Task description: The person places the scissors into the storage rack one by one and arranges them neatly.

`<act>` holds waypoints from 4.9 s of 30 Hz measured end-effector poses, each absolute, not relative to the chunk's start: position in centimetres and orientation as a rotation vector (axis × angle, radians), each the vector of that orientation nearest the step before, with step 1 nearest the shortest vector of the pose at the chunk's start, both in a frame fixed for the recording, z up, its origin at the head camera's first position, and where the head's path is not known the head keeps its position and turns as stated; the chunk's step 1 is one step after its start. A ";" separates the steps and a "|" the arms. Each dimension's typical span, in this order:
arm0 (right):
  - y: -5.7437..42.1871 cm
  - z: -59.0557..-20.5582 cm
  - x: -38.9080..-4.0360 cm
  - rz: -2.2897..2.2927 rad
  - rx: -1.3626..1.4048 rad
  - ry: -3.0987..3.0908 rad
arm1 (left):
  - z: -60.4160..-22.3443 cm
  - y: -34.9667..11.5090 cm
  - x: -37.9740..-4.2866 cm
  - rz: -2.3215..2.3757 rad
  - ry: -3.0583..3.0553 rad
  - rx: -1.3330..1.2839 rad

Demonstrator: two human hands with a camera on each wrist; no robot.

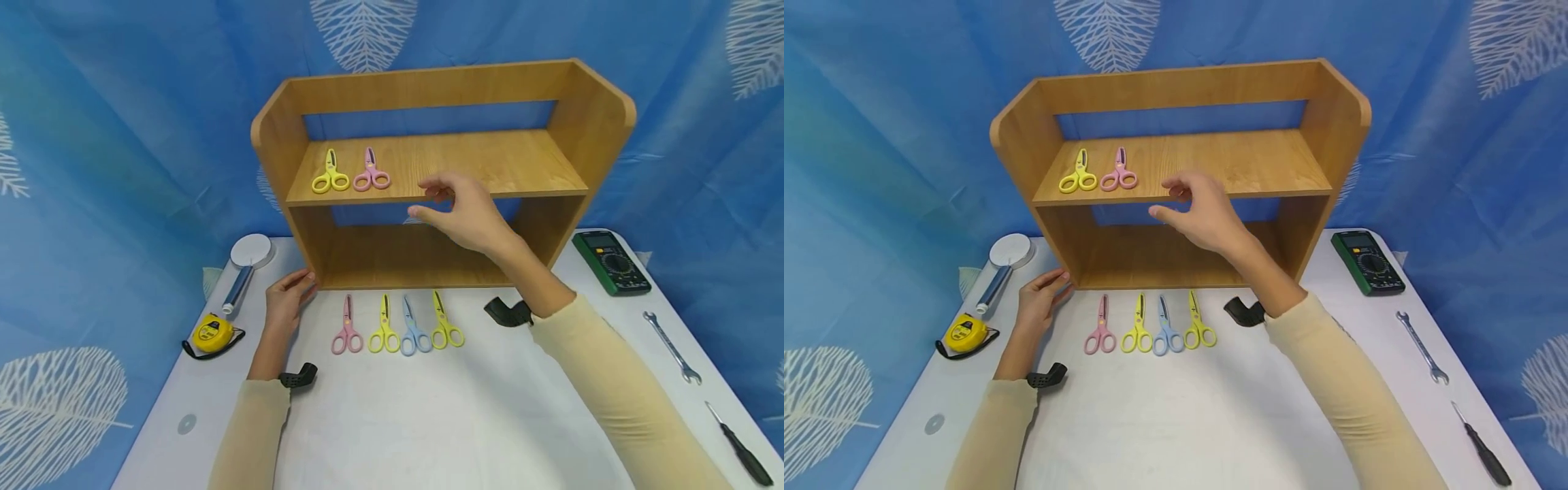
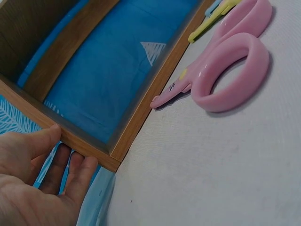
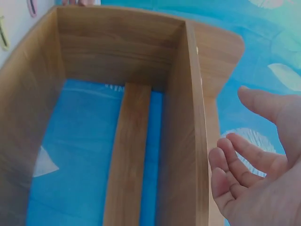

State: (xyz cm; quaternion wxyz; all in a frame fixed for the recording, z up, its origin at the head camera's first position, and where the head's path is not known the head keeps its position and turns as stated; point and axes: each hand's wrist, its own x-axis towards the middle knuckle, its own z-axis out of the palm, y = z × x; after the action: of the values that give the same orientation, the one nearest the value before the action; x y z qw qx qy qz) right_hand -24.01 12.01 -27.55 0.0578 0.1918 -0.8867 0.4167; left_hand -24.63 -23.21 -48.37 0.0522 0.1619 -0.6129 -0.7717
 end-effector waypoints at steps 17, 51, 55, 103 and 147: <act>18.3 -40.0 -16.6 1.330 0.483 -2.924 | -48.2 -22.8 -24.7 -2.189 -1.965 0.492; 18.9 -45.1 -15.0 1.463 0.210 -3.037 | -46.9 -23.9 -24.5 -2.069 -2.115 0.244; 19.8 -42.7 -14.7 1.583 0.231 -2.972 | -46.3 -23.7 -24.7 -2.064 -2.084 0.223; 10.0 -26.0 -29.6 1.242 0.301 -2.759 | -46.3 -23.2 -25.1 -2.086 -2.085 0.302; 14.2 -45.9 -15.5 1.652 0.330 -2.893 | -46.5 -23.0 -24.8 -2.097 -2.090 0.339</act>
State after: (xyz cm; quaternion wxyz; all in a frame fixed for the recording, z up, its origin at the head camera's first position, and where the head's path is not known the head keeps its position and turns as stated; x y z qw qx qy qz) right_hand -15.54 14.25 -45.94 -0.1031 0.0979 -0.8595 0.4909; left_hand -24.77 -23.03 -46.51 0.0809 0.1135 -0.6991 -0.7013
